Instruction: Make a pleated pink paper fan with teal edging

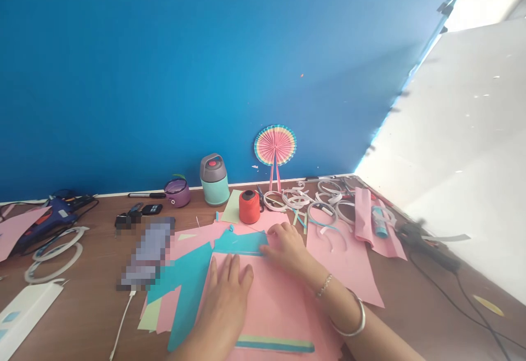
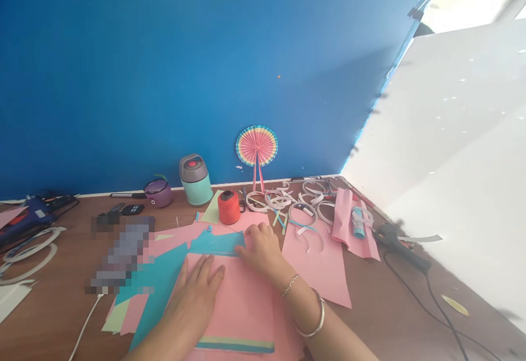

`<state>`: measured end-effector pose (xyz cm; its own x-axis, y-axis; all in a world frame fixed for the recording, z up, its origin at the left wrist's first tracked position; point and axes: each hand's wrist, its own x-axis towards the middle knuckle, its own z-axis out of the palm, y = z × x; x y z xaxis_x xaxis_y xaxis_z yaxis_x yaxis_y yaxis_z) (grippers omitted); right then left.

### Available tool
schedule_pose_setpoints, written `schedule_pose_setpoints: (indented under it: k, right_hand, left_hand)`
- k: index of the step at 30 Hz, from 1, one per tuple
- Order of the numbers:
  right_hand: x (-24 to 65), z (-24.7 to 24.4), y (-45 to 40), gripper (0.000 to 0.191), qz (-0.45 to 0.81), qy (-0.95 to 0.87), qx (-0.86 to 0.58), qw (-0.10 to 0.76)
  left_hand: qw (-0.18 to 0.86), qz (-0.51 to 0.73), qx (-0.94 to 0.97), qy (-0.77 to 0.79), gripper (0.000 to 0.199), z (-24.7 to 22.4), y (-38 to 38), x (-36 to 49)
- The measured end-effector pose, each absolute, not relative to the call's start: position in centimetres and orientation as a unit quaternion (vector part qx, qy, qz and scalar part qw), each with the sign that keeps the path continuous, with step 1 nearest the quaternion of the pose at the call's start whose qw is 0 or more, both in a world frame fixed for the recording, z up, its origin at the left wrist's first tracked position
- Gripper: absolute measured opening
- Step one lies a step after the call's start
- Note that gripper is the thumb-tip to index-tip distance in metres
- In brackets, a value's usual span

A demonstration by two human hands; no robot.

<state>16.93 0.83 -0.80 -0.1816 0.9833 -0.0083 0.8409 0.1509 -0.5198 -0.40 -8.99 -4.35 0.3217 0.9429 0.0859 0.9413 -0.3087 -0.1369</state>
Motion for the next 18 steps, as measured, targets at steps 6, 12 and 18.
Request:
schedule_pose_setpoints:
  k: [6,12,18]
  right_hand:
    - [18.5,-0.5,1.9,0.030,0.132,-0.746,-0.632,0.161]
    - [24.1,1.8,3.8,0.027,0.003,-0.663,-0.728,0.174]
    - [26.1,0.8,4.5,0.032,-0.011,-0.652,-0.753,0.086]
  left_hand:
    - [0.051,0.007,-0.789,-0.612,0.049,-2.9,-9.0,-0.2]
    - [0.030,-0.036,-0.776,-0.629,0.042,-2.0,-8.9,-0.5]
    - [0.049,-0.081,-0.780,-0.619,0.038,-2.2,-9.1,-0.7]
